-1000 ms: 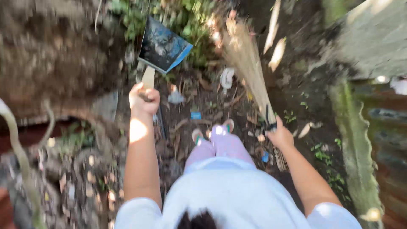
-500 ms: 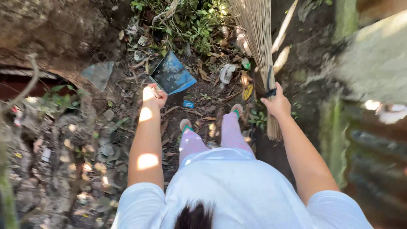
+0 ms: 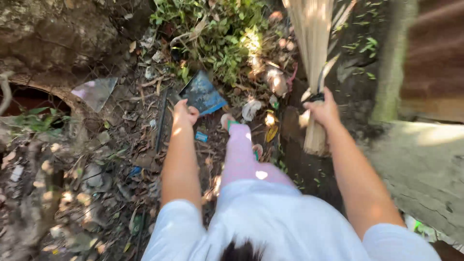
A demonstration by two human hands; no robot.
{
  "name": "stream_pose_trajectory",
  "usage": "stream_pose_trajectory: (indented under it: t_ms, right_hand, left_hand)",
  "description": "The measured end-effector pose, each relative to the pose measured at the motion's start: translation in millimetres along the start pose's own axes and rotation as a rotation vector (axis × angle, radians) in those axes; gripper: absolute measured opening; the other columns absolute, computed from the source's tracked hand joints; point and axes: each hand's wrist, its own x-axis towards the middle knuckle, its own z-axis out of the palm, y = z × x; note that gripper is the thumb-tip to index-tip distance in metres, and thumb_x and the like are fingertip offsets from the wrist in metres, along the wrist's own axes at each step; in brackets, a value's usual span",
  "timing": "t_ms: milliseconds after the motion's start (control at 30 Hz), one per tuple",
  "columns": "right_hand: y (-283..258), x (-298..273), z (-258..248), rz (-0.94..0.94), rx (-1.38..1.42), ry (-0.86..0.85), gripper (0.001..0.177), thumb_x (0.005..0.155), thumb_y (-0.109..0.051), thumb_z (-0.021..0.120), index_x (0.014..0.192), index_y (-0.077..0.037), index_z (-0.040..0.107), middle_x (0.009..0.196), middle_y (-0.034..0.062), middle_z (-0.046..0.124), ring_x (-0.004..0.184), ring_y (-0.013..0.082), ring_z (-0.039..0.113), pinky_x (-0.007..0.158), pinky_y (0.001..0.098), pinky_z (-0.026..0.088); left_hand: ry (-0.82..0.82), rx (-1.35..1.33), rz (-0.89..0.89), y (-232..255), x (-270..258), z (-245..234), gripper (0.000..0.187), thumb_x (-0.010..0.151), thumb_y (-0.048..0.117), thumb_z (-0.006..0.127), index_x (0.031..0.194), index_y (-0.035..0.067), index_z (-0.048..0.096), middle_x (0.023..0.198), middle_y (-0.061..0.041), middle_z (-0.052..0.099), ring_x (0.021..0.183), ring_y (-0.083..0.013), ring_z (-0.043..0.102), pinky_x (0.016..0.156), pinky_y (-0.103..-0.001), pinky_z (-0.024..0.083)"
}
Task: The person is sweeping and collecting leaves and debris from an outdoor dirt path using a broom and a handheld scraper tool.
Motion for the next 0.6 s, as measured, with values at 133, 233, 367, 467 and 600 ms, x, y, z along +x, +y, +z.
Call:
stream_pose_trajectory:
  t_ms: [133, 233, 367, 467, 600]
  right_hand:
    - [10.1, 39.4, 0.5, -0.101, 0.045, -0.006, 0.104, 0.069, -0.036, 0.09, 0.156, -0.009, 0.041, 0.136, 0.0191, 0.065, 0.124, 0.0316, 0.063, 0.103, 0.041, 0.049]
    - [3.1, 49.6, -5.0, -0.108, 0.024, -0.03, 0.1, 0.073, -0.036, 0.09, 0.155, -0.006, 0.043, 0.137, 0.0196, 0.065, 0.124, 0.0313, 0.064, 0.103, 0.0411, 0.049]
    - [-22.8, 65.8, -7.6, -0.073, -0.018, -0.056, 0.098, 0.071, -0.036, 0.089, 0.154, -0.004, 0.047, 0.134, 0.019, 0.066, 0.12, 0.0309, 0.064, 0.099, 0.0413, 0.05]
    - [-47.6, 78.7, -6.5, -0.027, -0.019, -0.075, 0.097, 0.069, -0.035, 0.09, 0.152, -0.005, 0.049, 0.128, 0.0172, 0.068, 0.114, 0.0289, 0.067, 0.097, 0.0406, 0.051]
    - [-73.1, 109.7, 7.4, -0.089, 0.025, -0.088, 0.09, 0.071, -0.033, 0.089, 0.148, -0.003, 0.053, 0.12, 0.0144, 0.071, 0.107, 0.0252, 0.069, 0.094, 0.0383, 0.053]
  left_hand:
    - [-0.02, 0.036, -0.001, 9.2, 8.7, 33.4, 0.037, 0.086, 0.03, 0.075, 0.097, 0.018, 0.043, 0.075, -0.002, 0.045, 0.055, -0.0153, 0.045, 0.044, -0.028, 0.037]
    - [-0.078, 0.236, 0.031, 13.7, -36.1, 69.1, 0.053, 0.084, 0.048, 0.067, 0.122, 0.018, 0.045, 0.091, -0.012, 0.055, 0.061, -0.0214, 0.053, 0.049, -0.033, 0.046]
    - [-0.048, 0.835, 0.308, 30.1, -58.5, 99.2, 0.097, 0.087, 0.062, 0.067, 0.159, 0.021, 0.018, 0.141, -0.016, 0.046, 0.099, -0.0324, 0.059, 0.075, -0.045, 0.05]
    - [-0.042, 1.126, 0.469, 40.6, -74.5, 111.0, 0.11, 0.084, 0.052, 0.077, 0.165, 0.02, 0.01, 0.158, -0.017, 0.043, 0.123, -0.0371, 0.058, 0.092, -0.05, 0.05]
    - [0.003, 1.3, 0.486, 55.0, -65.3, 108.5, 0.1, 0.088, 0.035, 0.074, 0.166, 0.024, 0.012, 0.163, -0.016, 0.034, 0.142, -0.0379, 0.043, 0.107, -0.052, 0.043]
